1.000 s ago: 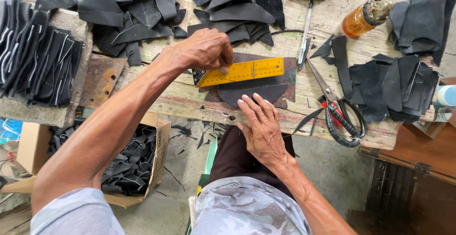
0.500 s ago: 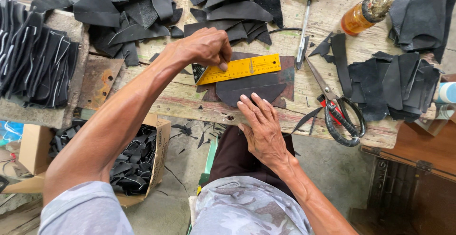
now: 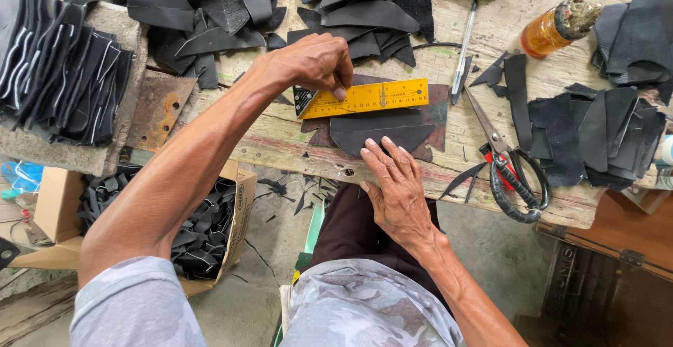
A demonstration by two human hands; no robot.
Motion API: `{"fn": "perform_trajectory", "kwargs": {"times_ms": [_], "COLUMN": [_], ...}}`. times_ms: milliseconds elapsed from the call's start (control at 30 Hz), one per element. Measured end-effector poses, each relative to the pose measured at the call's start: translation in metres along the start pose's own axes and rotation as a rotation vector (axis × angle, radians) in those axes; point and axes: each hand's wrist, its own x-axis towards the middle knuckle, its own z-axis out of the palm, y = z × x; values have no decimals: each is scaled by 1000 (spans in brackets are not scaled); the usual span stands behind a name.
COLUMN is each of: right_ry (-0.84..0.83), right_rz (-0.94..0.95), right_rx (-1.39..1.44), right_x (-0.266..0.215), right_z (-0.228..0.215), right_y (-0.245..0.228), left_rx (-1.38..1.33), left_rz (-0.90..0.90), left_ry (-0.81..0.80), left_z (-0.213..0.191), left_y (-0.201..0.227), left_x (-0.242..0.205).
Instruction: The person arranges leather pieces on a workbench, applies glue to the edges of a curved piece, uses a ruler and a pen to mark the material, and cuts out shapes using shears.
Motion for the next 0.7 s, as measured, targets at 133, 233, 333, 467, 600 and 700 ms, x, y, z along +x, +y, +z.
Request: {"fn": "perform_trajectory", "kwargs": {"times_ms": [133,233,333,467,600,700], "right_ry": [3,2,2,2,0,1], "right_rz": [0,2,7,2,1,1], "right_rx": [-4,-5,1,-8,-4,-6], "right_x": [-1,-1,-1,-1,-1,0], "right_z": [1,1,2,1,1,1], "right_y": [1,1,1,1,0,-1], "left_rx": [36,44,47,76,94,86], "left_rz": [-13,-16,-27,-5,-60,-52], "left_ry": [-20,-19,-18,7,-36,-10], "left_z": [5,8,10,12,12,13], "left_y": [-2,-3,-4,-3,0,0], "left_x": [2,5,6,5,5,2]}}
